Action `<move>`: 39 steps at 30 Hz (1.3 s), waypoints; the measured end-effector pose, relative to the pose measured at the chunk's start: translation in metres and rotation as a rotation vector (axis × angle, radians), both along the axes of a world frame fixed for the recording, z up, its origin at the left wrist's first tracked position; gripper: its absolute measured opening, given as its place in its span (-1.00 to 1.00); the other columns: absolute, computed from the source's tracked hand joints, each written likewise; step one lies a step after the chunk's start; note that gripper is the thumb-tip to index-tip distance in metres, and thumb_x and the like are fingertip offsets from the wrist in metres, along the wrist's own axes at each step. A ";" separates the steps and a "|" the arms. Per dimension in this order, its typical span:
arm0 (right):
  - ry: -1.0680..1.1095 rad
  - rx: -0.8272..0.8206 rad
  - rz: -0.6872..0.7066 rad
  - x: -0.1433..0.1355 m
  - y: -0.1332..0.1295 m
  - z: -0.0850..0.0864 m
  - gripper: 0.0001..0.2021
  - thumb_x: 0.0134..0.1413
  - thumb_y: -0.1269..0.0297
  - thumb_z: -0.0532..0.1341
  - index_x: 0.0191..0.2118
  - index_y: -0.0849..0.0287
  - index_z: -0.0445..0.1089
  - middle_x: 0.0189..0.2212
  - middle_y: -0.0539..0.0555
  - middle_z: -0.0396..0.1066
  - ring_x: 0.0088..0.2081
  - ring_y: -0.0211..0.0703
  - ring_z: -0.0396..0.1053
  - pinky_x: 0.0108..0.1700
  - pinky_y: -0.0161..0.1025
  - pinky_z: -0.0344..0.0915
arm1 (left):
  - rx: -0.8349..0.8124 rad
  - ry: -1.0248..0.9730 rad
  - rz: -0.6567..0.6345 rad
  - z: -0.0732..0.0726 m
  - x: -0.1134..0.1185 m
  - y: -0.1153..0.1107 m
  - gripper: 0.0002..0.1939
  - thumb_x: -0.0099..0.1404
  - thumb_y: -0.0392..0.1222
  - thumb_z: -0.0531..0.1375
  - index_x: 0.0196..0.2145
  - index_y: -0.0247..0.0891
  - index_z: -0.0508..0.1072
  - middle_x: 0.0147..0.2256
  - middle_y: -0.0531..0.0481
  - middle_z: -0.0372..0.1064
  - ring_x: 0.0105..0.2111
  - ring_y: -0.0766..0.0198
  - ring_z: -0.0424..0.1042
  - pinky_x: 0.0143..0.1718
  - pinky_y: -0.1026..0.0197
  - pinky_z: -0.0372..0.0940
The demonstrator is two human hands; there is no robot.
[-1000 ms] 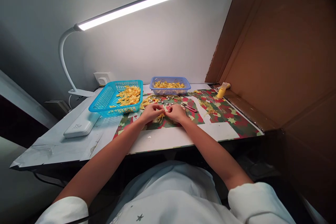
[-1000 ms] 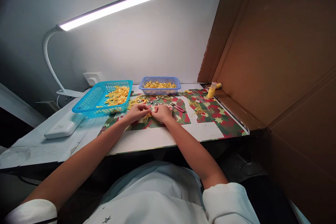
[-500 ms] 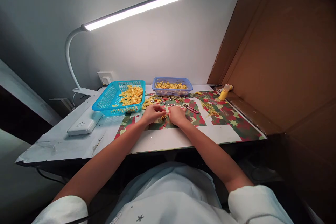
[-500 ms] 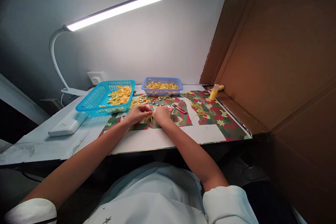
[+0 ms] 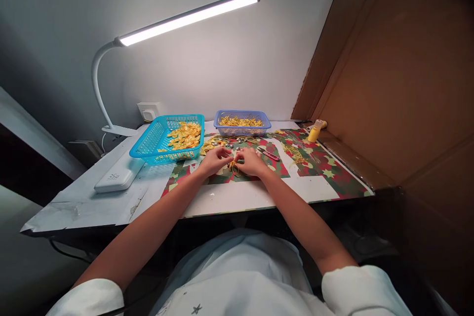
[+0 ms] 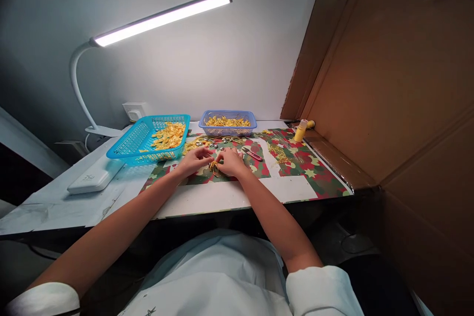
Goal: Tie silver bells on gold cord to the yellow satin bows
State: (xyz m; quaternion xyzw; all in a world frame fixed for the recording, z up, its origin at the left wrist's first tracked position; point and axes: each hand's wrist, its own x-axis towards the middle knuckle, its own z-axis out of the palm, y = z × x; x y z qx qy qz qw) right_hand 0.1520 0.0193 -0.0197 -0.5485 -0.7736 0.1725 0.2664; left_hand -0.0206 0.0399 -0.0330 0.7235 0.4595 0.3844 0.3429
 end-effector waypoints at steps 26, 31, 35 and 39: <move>0.366 -0.011 0.071 0.023 0.009 0.009 -0.89 0.04 0.32 0.18 -0.41 0.22 0.41 -0.43 0.06 0.43 -0.39 -0.19 0.34 -0.33 -0.26 0.22 | 0.096 0.182 -0.034 0.009 0.004 -0.013 -0.87 -0.01 -0.18 0.15 -0.48 -0.26 0.43 -0.56 0.11 0.29 -0.55 0.35 0.18 -0.49 0.30 0.09; 0.448 -0.065 0.160 0.024 0.006 0.014 -0.89 0.09 0.26 0.12 -0.36 0.18 0.31 -0.35 0.04 0.40 -0.31 -0.19 0.35 -0.27 -0.26 0.25 | 0.083 0.189 -0.076 0.019 0.000 -0.016 -0.88 -0.04 -0.22 0.13 -0.62 -0.27 0.44 -0.59 0.08 0.27 -0.52 0.31 0.18 -0.48 0.28 0.06; 0.494 -0.148 0.263 0.023 0.006 0.013 -0.89 0.05 0.25 0.15 -0.38 0.18 0.27 -0.42 0.00 0.36 -0.37 -0.21 0.32 -0.32 -0.28 0.23 | -0.008 0.137 -0.220 0.022 0.001 -0.015 -0.91 -0.07 -0.20 0.22 -0.61 -0.26 0.49 -0.56 0.06 0.34 -0.51 0.32 0.23 -0.49 0.30 0.09; 0.453 -0.089 0.302 0.022 0.006 0.012 -0.90 0.03 0.27 0.16 -0.39 0.19 0.32 -0.43 0.00 0.36 -0.40 -0.24 0.29 -0.34 -0.29 0.21 | -0.118 0.007 -0.261 0.019 0.005 -0.013 -0.76 0.01 -0.03 0.29 -0.47 -0.28 0.57 -0.57 0.06 0.34 -0.57 0.37 0.22 -0.55 0.32 0.08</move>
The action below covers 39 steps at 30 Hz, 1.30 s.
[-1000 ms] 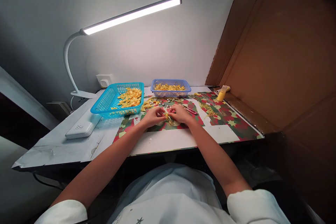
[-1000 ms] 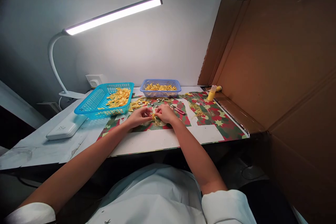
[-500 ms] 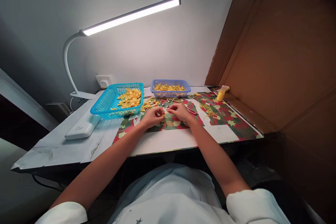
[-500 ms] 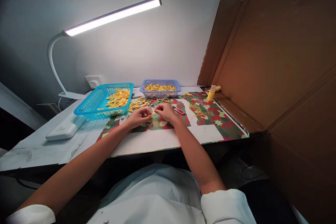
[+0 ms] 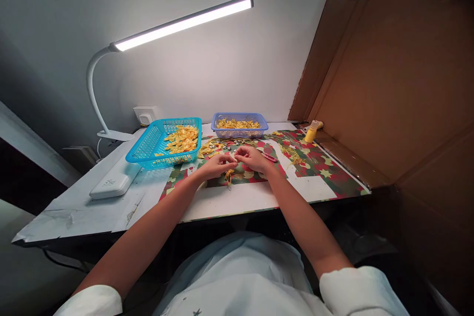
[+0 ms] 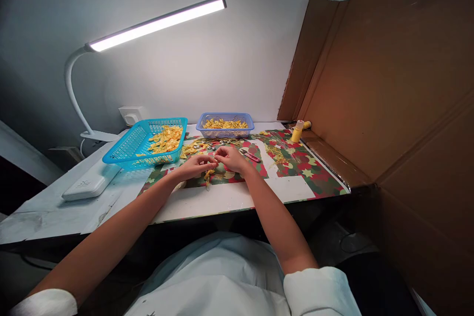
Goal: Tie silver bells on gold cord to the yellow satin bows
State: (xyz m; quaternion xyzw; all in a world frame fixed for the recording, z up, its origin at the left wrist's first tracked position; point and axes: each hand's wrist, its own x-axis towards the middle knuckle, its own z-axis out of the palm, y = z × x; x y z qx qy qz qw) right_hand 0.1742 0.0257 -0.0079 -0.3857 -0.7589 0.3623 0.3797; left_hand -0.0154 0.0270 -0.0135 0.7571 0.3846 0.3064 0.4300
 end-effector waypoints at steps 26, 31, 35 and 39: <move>-0.345 0.461 -0.190 -0.006 -0.007 -0.004 -0.88 0.05 0.42 0.21 -0.48 0.16 0.40 -0.46 0.05 0.46 -0.32 -0.12 0.31 -0.08 -0.11 0.06 | 0.043 -0.188 0.323 -0.014 0.003 0.003 -0.68 -0.08 0.01 0.39 -0.40 -0.27 0.65 -0.44 -0.05 0.55 -0.47 0.26 0.38 -0.50 0.30 0.19; -0.162 0.273 -0.192 -0.010 -0.007 -0.007 -0.89 0.01 0.37 0.26 -0.50 0.18 0.40 -0.47 0.03 0.45 -0.37 -0.18 0.32 -0.21 -0.20 0.16 | 0.109 -0.095 0.269 -0.014 0.002 0.002 -0.79 -0.05 -0.06 0.36 -0.51 -0.26 0.62 -0.58 0.05 0.45 -0.54 0.34 0.28 -0.53 0.33 0.09; 0.072 0.064 -0.156 -0.013 -0.004 -0.007 -0.89 0.02 0.29 0.24 -0.44 0.21 0.41 -0.45 0.03 0.43 -0.38 -0.21 0.32 -0.30 -0.26 0.21 | 0.098 -0.103 0.224 -0.013 0.002 0.002 -0.69 0.02 0.03 0.32 -0.50 -0.31 0.59 -0.58 0.04 0.42 -0.55 0.36 0.26 -0.52 0.33 0.09; 0.145 -0.117 -0.028 -0.009 -0.002 -0.003 -0.83 0.07 0.20 0.20 -0.31 0.20 0.39 -0.36 0.02 0.39 -0.32 -0.22 0.31 -0.26 -0.28 0.24 | 0.048 -0.149 0.194 -0.011 0.002 0.001 -0.57 0.06 0.16 0.28 -0.41 -0.33 0.55 -0.55 0.05 0.39 -0.57 0.39 0.22 -0.55 0.34 0.08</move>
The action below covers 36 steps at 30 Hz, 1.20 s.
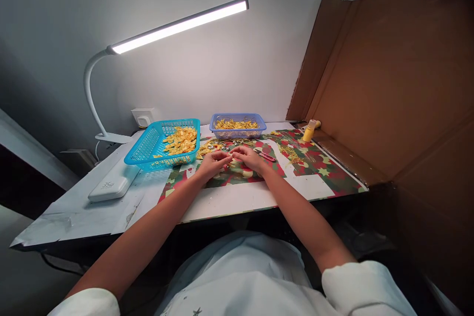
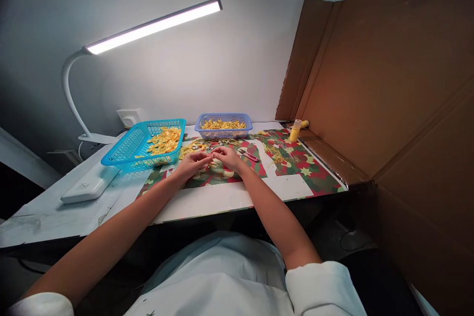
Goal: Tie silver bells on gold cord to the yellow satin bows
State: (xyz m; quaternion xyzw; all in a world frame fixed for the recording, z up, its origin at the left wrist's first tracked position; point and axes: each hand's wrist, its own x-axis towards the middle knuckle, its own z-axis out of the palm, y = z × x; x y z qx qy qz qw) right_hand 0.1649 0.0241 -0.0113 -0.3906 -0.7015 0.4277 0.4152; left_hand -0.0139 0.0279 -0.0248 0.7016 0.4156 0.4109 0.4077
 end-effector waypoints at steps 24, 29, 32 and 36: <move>-0.128 0.086 -0.040 -0.005 0.005 -0.014 -0.88 0.03 0.27 0.12 -0.45 0.17 0.21 -0.50 -0.07 0.19 -0.45 -0.27 0.13 -0.35 -0.29 0.11 | -0.112 -0.141 0.088 -0.004 -0.005 0.007 -0.47 -0.22 0.17 0.43 -0.46 -0.32 0.44 -0.53 0.01 0.45 -0.54 0.35 0.39 -0.54 0.32 0.25; -0.128 0.141 -0.087 -0.006 0.006 -0.016 -0.89 0.04 0.26 0.10 -0.43 0.15 0.20 -0.49 -0.06 0.21 -0.42 -0.24 0.16 -0.33 -0.27 0.12 | -0.085 -0.111 0.113 -0.005 -0.005 0.008 -0.44 -0.21 0.16 0.43 -0.35 -0.32 0.53 -0.42 -0.07 0.52 -0.48 0.25 0.46 -0.52 0.27 0.31; -0.132 0.160 -0.096 -0.006 0.008 -0.017 -0.90 0.04 0.27 0.10 -0.43 0.15 0.21 -0.49 -0.05 0.22 -0.43 -0.23 0.17 -0.34 -0.27 0.13 | -0.053 -0.079 0.107 -0.009 -0.006 0.012 -0.45 -0.17 0.16 0.41 -0.32 -0.33 0.54 -0.40 -0.09 0.53 -0.47 0.23 0.47 -0.50 0.26 0.32; -0.142 0.183 -0.107 -0.007 0.008 -0.018 -0.91 0.05 0.29 0.10 -0.43 0.15 0.22 -0.48 -0.05 0.24 -0.43 -0.24 0.18 -0.34 -0.27 0.15 | 0.009 -0.019 0.115 -0.013 -0.008 0.016 -0.49 -0.11 0.16 0.38 -0.34 -0.32 0.50 -0.46 -0.09 0.52 -0.51 0.21 0.47 -0.53 0.26 0.29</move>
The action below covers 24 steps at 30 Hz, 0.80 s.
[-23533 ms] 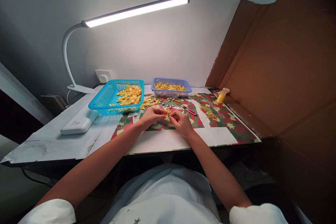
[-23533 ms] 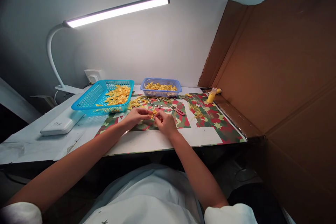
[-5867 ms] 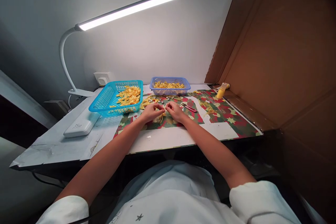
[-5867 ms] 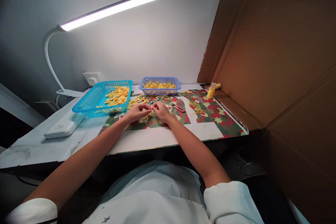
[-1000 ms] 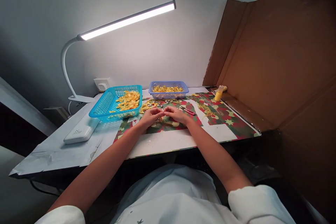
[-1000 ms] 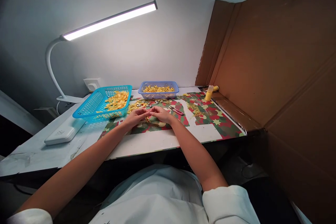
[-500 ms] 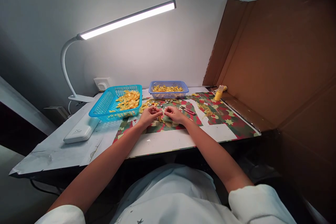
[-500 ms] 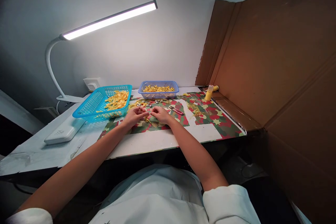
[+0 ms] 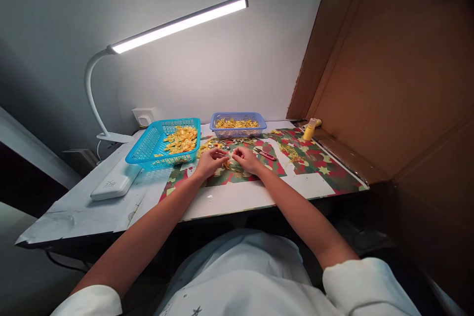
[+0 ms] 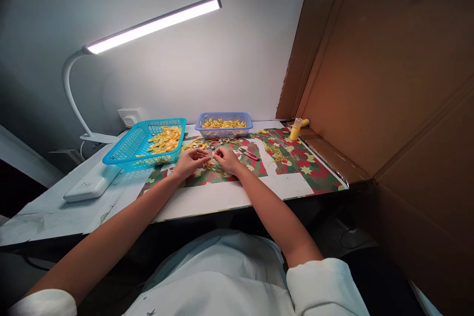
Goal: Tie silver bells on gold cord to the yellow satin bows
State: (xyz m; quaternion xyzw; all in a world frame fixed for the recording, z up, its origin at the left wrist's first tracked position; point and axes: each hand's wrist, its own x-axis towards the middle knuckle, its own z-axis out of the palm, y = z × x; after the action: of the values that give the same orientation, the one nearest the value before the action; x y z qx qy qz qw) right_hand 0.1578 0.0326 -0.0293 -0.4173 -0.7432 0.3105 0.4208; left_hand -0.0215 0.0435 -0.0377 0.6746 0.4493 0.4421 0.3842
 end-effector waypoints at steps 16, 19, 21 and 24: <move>-0.057 0.099 -0.081 -0.001 0.004 -0.006 -0.88 0.07 0.34 0.12 -0.46 0.13 0.18 -0.48 -0.04 0.25 -0.40 -0.21 0.20 -0.29 -0.25 0.14 | 0.325 0.488 0.167 0.013 0.004 -0.009 -0.85 0.10 -0.22 0.22 -0.44 -0.17 0.63 -0.48 -0.05 0.53 -0.35 0.06 0.42 -0.22 0.11 0.22; -0.069 0.090 -0.087 -0.002 0.007 -0.009 -0.87 0.08 0.34 0.11 -0.46 0.13 0.18 -0.48 -0.04 0.25 -0.40 -0.21 0.21 -0.29 -0.26 0.13 | 0.346 0.544 0.169 0.012 0.005 -0.009 -0.83 0.12 -0.23 0.20 -0.42 -0.19 0.62 -0.46 -0.05 0.53 -0.34 0.08 0.40 -0.22 0.12 0.22; -0.077 0.083 -0.092 -0.002 0.009 -0.012 -0.87 0.09 0.34 0.11 -0.46 0.14 0.18 -0.48 -0.04 0.26 -0.40 -0.21 0.21 -0.30 -0.26 0.13 | 0.355 0.576 0.168 0.012 0.006 -0.009 -0.82 0.14 -0.24 0.17 -0.41 -0.20 0.61 -0.44 -0.04 0.54 -0.33 0.09 0.40 -0.22 0.13 0.22; -0.089 0.070 -0.100 -0.002 0.011 -0.013 -0.87 0.09 0.35 0.10 -0.47 0.14 0.18 -0.48 -0.04 0.27 -0.40 -0.21 0.21 -0.30 -0.26 0.12 | 0.361 0.617 0.164 0.011 0.007 -0.009 -0.80 0.16 -0.24 0.13 -0.41 -0.22 0.58 -0.41 -0.04 0.55 -0.31 0.07 0.39 -0.24 0.12 0.22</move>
State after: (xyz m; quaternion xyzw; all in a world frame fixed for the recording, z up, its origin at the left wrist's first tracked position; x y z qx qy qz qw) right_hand 0.1556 0.0435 -0.0428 -0.4521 -0.7499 0.2440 0.4167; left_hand -0.0149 0.0343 -0.0263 0.7947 0.5115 0.3195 0.0688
